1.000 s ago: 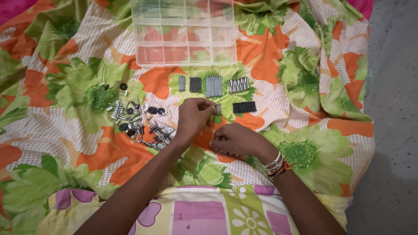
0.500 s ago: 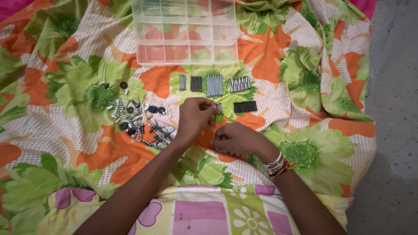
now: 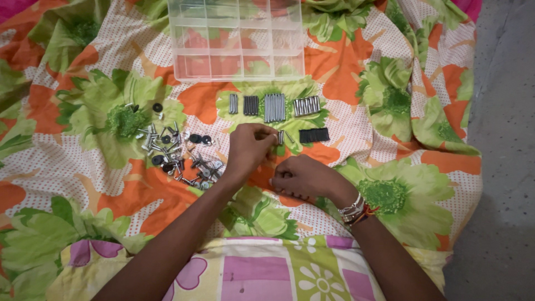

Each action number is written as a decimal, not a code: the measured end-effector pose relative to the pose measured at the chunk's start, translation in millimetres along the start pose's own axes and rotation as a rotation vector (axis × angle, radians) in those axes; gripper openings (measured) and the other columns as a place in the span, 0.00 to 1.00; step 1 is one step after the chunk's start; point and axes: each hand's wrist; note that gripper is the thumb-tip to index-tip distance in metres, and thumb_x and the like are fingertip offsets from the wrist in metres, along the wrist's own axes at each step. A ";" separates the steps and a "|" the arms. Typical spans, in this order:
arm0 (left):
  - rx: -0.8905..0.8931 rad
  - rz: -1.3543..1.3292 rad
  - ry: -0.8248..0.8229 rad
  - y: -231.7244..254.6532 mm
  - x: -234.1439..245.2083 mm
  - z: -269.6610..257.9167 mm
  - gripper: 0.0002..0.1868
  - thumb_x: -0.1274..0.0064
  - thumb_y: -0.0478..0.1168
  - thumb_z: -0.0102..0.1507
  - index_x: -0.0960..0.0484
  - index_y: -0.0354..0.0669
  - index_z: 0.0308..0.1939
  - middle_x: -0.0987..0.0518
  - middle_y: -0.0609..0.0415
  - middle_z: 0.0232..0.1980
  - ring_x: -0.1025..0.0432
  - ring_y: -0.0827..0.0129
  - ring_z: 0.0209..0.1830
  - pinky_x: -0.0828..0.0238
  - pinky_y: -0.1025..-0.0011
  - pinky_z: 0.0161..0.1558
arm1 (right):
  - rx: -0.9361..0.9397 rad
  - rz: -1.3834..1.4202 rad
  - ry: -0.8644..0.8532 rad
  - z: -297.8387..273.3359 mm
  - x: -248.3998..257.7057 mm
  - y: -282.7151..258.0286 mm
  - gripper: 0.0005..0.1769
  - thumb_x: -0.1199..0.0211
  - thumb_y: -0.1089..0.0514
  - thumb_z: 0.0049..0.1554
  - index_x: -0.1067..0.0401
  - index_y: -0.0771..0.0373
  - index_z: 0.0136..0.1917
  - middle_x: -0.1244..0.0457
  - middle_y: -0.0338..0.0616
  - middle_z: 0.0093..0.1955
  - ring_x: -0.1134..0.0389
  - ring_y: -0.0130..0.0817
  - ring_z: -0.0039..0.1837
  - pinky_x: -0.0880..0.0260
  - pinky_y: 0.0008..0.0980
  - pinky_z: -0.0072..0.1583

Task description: The person sorts small metal fasteners and black plastic caps on a floral sheet, arranging them into neat rows by type and size. The person handles the items one by one, creating organized piles next to a clear plastic organizer box.

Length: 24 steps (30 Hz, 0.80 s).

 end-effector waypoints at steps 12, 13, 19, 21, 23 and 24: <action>-0.083 0.040 -0.016 -5.7 -3.1 1.9 0.09 0.41 0.35 0.61 0.13 0.32 0.43 0.14 0.50 0.31 0.21 0.73 0.20 0.23 0.73 0.25 | 0.179 -0.067 0.795 -4.8 24.0 19.6 0.12 0.30 0.52 0.51 0.19 0.63 0.43 0.29 0.43 0.33 0.27 0.31 0.35 0.28 0.32 0.40; -0.078 0.032 -0.016 -5.1 -3.2 2.1 0.09 0.40 0.35 0.61 0.13 0.32 0.43 0.14 0.50 0.30 0.22 0.73 0.20 0.23 0.72 0.24 | 0.163 -0.074 0.800 -2.0 22.8 21.4 0.12 0.30 0.53 0.50 0.19 0.63 0.43 0.30 0.44 0.33 0.27 0.33 0.35 0.28 0.33 0.41; -0.072 0.002 -0.035 -3.2 -5.5 3.3 0.09 0.42 0.34 0.62 0.13 0.32 0.44 0.14 0.50 0.30 0.21 0.73 0.20 0.23 0.73 0.24 | 0.138 -0.118 0.781 11.3 15.3 28.1 0.14 0.29 0.55 0.47 0.20 0.64 0.45 0.31 0.49 0.32 0.28 0.40 0.35 0.28 0.36 0.42; -0.067 -0.011 -0.046 -3.7 -5.5 3.7 0.10 0.42 0.34 0.62 0.13 0.32 0.44 0.14 0.50 0.30 0.21 0.73 0.20 0.23 0.73 0.24 | 0.098 -0.102 0.750 14.6 15.0 26.8 0.14 0.29 0.54 0.47 0.19 0.64 0.43 0.31 0.49 0.32 0.28 0.41 0.35 0.29 0.37 0.41; -0.076 -0.015 -0.062 -4.0 -6.2 5.1 0.10 0.43 0.34 0.62 0.13 0.31 0.45 0.14 0.50 0.30 0.21 0.73 0.21 0.23 0.73 0.24 | 0.119 -0.105 0.750 16.0 13.9 25.3 0.12 0.30 0.54 0.48 0.20 0.64 0.42 0.31 0.49 0.32 0.28 0.42 0.35 0.28 0.37 0.41; -0.076 -0.006 -0.066 -4.3 -6.2 5.8 0.10 0.43 0.34 0.62 0.14 0.32 0.45 0.14 0.50 0.30 0.21 0.73 0.21 0.23 0.73 0.24 | 0.129 -0.107 0.750 16.8 13.3 24.4 0.12 0.31 0.53 0.49 0.20 0.64 0.42 0.31 0.49 0.33 0.28 0.42 0.35 0.28 0.37 0.41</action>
Point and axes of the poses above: each hand's wrist, its own z-axis towards the middle knuckle, its own x-axis out of the back of the hand, y = z × x
